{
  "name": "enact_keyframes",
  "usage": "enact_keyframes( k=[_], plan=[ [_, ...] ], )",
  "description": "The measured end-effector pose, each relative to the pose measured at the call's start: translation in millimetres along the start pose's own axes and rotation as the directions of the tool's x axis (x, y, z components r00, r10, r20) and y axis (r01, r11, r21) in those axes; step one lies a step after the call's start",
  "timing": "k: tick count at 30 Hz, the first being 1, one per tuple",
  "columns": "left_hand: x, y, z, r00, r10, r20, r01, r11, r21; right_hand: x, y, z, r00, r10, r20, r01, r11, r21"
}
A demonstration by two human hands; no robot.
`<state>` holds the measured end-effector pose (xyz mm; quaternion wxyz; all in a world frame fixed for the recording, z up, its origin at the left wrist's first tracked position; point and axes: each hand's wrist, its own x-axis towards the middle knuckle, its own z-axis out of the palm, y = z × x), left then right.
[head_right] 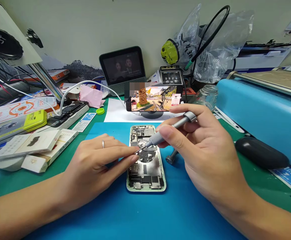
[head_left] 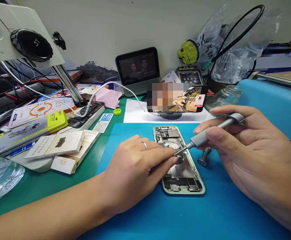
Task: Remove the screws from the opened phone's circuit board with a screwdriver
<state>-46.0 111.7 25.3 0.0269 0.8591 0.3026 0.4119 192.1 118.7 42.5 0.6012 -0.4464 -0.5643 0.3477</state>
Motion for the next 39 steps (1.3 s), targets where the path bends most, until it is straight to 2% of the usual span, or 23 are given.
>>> enact_keyframes(
  k=[19,24,39],
  plan=[
    [-0.1,1.9,0.7,1.000,-0.004,0.000,0.004,1.000,-0.005,-1.6,-0.8,1.7,1.000,0.007,0.000,-0.007,1.000,-0.002],
    [-2.1,2.1,1.9,0.999,-0.046,-0.006,0.046,0.999,0.001,-0.2,2.6,-1.7,1.000,-0.011,0.005,0.011,1.000,-0.001],
    [3.6,-4.3,-3.7,0.968,-0.172,0.182,0.180,0.983,-0.030,1.9,9.1,-1.7,0.999,-0.046,-0.008,0.045,0.999,-0.020]
  ],
)
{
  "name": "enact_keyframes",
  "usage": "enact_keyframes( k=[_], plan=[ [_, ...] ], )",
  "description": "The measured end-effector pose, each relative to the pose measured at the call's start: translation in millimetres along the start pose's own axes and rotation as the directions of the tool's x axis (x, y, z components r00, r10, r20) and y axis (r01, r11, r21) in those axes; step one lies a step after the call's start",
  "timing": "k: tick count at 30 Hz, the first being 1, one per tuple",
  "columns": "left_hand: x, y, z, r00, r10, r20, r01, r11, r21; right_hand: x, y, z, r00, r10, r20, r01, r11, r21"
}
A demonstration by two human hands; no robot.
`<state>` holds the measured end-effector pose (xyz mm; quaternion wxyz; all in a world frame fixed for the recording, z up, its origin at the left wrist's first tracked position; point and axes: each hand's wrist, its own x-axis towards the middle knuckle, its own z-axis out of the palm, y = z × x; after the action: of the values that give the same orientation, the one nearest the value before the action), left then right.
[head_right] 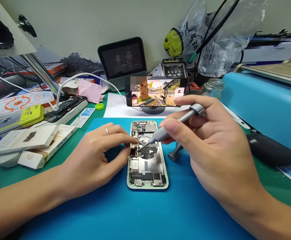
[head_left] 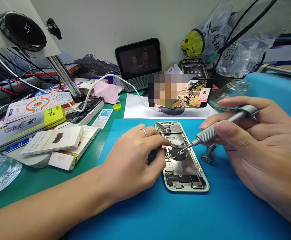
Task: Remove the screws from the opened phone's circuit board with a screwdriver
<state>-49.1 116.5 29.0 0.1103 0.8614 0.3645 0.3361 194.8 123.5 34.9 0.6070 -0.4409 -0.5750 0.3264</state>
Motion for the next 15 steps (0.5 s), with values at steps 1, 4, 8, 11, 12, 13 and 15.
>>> enact_keyframes(
  k=[1,4,8,11,12,13,15],
  plan=[
    [0.1,-0.2,-0.9,1.000,-0.015,0.016,0.015,1.000,-0.004,-1.1,-0.4,0.0,1.000,-0.016,-0.008,0.015,1.000,-0.024],
    [0.9,-0.4,-5.0,0.997,-0.045,0.067,0.046,0.999,-0.014,-8.2,-4.8,-0.1,0.993,-0.120,0.011,0.120,0.983,-0.142],
    [3.7,-2.2,-11.4,0.988,-0.036,0.152,0.042,0.999,-0.032,-20.8,-12.0,-4.1,0.967,-0.225,0.118,0.249,0.935,-0.254],
    [4.7,-4.1,-15.0,0.979,-0.020,0.201,0.031,0.998,-0.052,-27.3,-9.7,-14.1,0.961,-0.249,0.122,0.273,0.923,-0.272],
    [4.6,-4.4,-15.8,0.977,-0.018,0.213,0.031,0.998,-0.056,-28.7,-7.6,-18.2,0.960,-0.255,0.117,0.278,0.922,-0.270],
    [4.2,-4.6,-16.5,0.974,-0.015,0.225,0.030,0.998,-0.060,-29.8,-5.3,-22.2,0.959,-0.260,0.115,0.282,0.920,-0.272],
    [3.2,-4.5,-17.1,0.969,-0.013,0.245,0.030,0.997,-0.068,-31.3,-1.3,-27.9,0.956,-0.269,0.118,0.292,0.913,-0.284]
  ],
)
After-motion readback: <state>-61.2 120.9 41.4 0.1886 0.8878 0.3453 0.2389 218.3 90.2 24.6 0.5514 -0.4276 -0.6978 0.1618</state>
